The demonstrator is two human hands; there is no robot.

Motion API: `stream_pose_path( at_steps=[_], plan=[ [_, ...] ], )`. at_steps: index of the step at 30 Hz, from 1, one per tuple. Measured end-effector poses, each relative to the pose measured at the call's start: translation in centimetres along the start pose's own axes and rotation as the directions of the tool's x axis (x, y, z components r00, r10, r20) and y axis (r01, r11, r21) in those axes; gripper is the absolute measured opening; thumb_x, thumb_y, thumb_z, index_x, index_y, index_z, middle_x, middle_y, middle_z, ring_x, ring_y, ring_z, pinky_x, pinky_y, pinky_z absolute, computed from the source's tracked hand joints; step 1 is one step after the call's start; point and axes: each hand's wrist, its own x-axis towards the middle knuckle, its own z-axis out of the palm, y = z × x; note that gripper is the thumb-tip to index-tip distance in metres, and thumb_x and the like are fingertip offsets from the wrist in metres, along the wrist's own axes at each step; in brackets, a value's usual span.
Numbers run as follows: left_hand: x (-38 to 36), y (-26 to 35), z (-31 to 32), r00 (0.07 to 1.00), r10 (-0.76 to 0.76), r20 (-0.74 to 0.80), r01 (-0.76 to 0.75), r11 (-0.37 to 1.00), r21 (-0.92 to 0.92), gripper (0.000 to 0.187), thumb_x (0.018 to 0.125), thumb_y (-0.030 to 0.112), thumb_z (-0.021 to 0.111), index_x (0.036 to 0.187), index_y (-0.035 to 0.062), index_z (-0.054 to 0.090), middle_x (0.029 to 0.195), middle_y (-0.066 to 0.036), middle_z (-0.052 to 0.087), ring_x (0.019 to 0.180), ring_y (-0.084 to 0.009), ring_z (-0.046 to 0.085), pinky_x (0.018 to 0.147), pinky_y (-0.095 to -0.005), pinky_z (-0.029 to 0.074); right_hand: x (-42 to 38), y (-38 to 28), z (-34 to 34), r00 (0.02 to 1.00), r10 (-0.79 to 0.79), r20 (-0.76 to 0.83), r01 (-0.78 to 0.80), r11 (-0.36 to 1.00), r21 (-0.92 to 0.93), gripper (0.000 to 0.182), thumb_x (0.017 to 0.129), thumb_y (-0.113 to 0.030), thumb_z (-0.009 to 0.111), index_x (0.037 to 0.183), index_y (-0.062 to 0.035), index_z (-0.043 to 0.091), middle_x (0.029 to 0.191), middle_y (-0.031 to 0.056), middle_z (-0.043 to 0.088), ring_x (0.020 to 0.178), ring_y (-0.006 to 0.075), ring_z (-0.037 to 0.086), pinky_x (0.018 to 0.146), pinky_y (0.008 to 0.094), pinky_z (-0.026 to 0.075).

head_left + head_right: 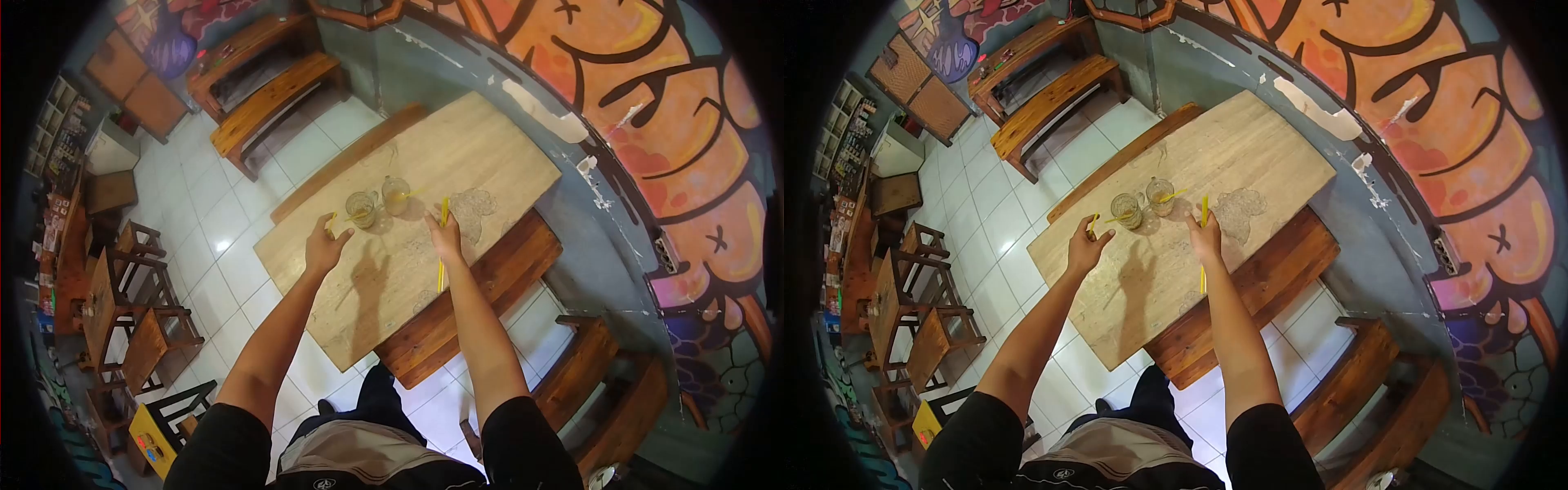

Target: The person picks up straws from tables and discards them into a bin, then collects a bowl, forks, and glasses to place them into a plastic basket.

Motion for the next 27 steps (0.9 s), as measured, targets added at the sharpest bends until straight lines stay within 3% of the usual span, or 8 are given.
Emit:
stream_pose_path(
  at_steps=[3,5,8,15,18,20,23,27],
  plan=[
    [1.0,0.2,1.0,0.997,0.034,0.074,-0.035,0.999,0.008,0.053,0.079,0.034,0.075,0.123,0.0115,0.057,0.054,0.002,0.039,0.049,-0.0087,0.035,0.047,-0.0289,0.030,1.1,-1.3,1.3,0.995,0.054,0.084,-0.053,0.999,-0.012,0.053,0.084,-0.031,0.069,0.128,-0.0062,0.054,0.084,0.0065,0.059,0.074,0.0140,0.054,0.068,0.0285,0.046],
    [1.6,1.0,1.6,0.994,0.075,0.074,-0.079,0.996,0.047,0.040,0.081,0.035,0.073,0.113,0.0125,0.064,0.054,0.000,0.044,0.049,-0.0084,0.037,0.047,-0.0297,0.030,2.5,-1.4,2.5,0.989,-0.130,0.067,0.124,0.989,0.082,0.051,0.082,-0.032,0.069,0.125,-0.0072,0.057,0.084,0.0091,0.063,0.071,0.0187,0.057,0.072,0.0309,0.048],
    [2.4,0.1,2.7,0.997,0.068,0.042,-0.069,0.997,0.032,0.025,0.085,0.034,0.068,0.096,0.0111,0.071,0.053,-0.005,0.049,0.049,-0.0116,0.041,0.048,-0.0325,0.033,3.7,-2.6,2.9,0.969,-0.015,0.248,0.027,0.999,-0.047,0.042,0.085,-0.032,0.067,0.118,-0.0071,0.063,0.085,0.0132,0.067,0.073,0.0214,0.062,0.073,0.0325,0.049],
    [2.4,1.4,1.5,0.990,0.127,0.057,-0.138,0.954,0.266,0.027,0.087,0.035,0.066,0.098,0.0108,0.071,0.062,-0.011,0.058,0.052,-0.0170,0.050,0.053,-0.0330,0.040,3.4,-1.8,3.8,0.968,-0.155,0.196,0.157,0.988,0.009,0.033,0.091,-0.034,0.058,0.105,-0.0056,0.069,0.087,0.0183,0.069,0.085,0.0301,0.067,0.074,0.0358,0.050],
    [3.1,-0.2,1.9,0.989,0.101,0.109,-0.123,0.970,0.210,0.026,0.087,0.033,0.066,0.097,0.0105,0.070,0.069,-0.014,0.063,0.058,-0.0207,0.058,0.056,-0.0327,0.044,2.8,-1.7,3.3,0.964,-0.174,0.200,0.190,0.979,-0.068,0.034,0.093,-0.034,0.054,0.107,-0.0057,0.068,0.089,0.0187,0.069,0.085,0.0310,0.067,0.075,0.0361,0.050],
    [3.0,0.1,1.3,0.966,0.258,0.019,-0.256,0.946,0.200,0.022,0.089,0.029,0.063,0.097,0.0090,0.070,0.078,-0.014,0.066,0.066,-0.0231,0.063,0.060,-0.0328,0.045,1.3,-3.8,2.2,0.957,-0.248,0.150,0.241,0.969,0.058,0.035,0.095,-0.033,0.050,0.105,-0.0038,0.067,0.090,0.0197,0.068,0.086,0.0317,0.066,0.076,0.0367,0.050],
    [3.1,0.9,-0.3,0.878,0.471,-0.086,-0.470,0.882,0.033,0.021,0.092,0.024,0.060,0.098,0.0071,0.069,0.084,-0.013,0.067,0.070,-0.0232,0.063,0.061,-0.0321,0.046,-1.5,-8.0,-0.1,0.965,-0.241,0.107,0.248,0.967,-0.053,0.035,0.097,-0.030,0.047,0.101,-0.0017,0.066,0.090,0.0198,0.067,0.086,0.0321,0.066,0.076,0.0368,0.049],
    [2.5,4.8,-4.1,0.831,0.546,-0.106,-0.555,0.822,-0.122,0.028,0.095,0.022,0.056,0.080,-0.0012,0.059,0.067,-0.010,0.054,0.062,-0.0215,0.053,0.059,-0.0311,0.040,-4.0,-10.5,-3.1,0.934,-0.351,0.065,0.357,0.920,-0.161,0.035,0.098,-0.028,0.046,0.093,0.0001,0.065,0.086,0.0196,0.065,0.082,0.0321,0.064,0.075,0.0369,0.048]
  ],
)
